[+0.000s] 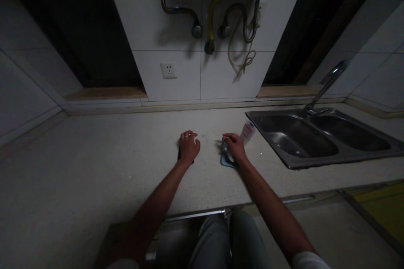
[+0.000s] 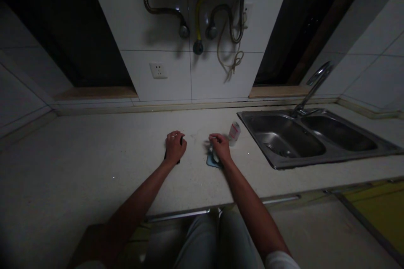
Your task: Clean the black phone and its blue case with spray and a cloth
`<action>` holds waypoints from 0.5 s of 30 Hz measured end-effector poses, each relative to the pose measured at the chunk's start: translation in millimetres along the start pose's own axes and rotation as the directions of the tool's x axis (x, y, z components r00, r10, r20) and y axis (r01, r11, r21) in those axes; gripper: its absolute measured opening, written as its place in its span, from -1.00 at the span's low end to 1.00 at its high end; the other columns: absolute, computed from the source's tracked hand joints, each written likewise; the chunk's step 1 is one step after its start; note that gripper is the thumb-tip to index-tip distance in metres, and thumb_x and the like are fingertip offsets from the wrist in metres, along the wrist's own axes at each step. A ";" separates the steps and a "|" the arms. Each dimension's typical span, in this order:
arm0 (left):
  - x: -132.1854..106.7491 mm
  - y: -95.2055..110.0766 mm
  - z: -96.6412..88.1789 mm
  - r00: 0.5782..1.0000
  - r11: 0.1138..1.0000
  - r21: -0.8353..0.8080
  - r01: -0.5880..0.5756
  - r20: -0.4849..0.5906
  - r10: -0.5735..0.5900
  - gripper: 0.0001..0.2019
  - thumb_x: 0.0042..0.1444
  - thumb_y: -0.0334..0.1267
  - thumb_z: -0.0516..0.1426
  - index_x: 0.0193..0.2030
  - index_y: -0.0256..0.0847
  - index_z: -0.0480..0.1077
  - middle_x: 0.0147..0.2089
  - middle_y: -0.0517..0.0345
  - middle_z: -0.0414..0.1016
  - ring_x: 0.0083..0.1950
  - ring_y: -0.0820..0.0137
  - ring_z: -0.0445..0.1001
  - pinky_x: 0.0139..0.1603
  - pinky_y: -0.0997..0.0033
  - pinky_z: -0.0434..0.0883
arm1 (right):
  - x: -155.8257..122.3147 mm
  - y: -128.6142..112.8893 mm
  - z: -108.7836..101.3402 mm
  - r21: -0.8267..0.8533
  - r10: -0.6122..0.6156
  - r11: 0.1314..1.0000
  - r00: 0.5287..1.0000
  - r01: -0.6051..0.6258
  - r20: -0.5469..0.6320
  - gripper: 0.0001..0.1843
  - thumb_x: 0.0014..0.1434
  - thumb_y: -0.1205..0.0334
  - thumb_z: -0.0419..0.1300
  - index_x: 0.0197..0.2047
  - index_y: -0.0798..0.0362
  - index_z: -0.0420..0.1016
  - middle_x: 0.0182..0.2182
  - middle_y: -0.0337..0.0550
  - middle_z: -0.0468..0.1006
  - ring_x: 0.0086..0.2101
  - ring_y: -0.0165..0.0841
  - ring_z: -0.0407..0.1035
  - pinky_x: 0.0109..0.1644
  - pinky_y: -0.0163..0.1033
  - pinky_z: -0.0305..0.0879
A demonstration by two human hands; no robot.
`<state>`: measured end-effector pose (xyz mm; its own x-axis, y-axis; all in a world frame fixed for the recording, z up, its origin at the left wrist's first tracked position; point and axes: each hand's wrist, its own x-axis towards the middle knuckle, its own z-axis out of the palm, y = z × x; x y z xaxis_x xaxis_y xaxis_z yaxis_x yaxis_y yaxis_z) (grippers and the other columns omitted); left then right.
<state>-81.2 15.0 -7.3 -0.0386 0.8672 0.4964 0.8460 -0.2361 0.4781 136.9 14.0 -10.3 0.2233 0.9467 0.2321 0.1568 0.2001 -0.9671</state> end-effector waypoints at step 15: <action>-14.7 -9.2 -27.3 0.932 0.915 0.302 0.268 0.161 -0.326 -0.29 0.07 0.07 0.24 0.26 -0.32 0.24 0.17 -0.39 0.40 0.21 -0.13 0.33 0.16 -0.04 0.28 | -3.6 11.1 6.1 -0.033 0.005 0.999 0.991 -0.001 0.131 -0.67 -0.03 -0.02 0.24 -0.33 0.07 0.58 -0.51 -0.20 0.51 -0.48 -0.36 0.29 -0.38 -0.24 0.26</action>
<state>-102.9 -7.5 0.8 -0.2260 0.9555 0.1898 0.9241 0.1487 0.3519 132.0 14.4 -22.5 0.0965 0.9726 0.2113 0.1883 0.1906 -0.9634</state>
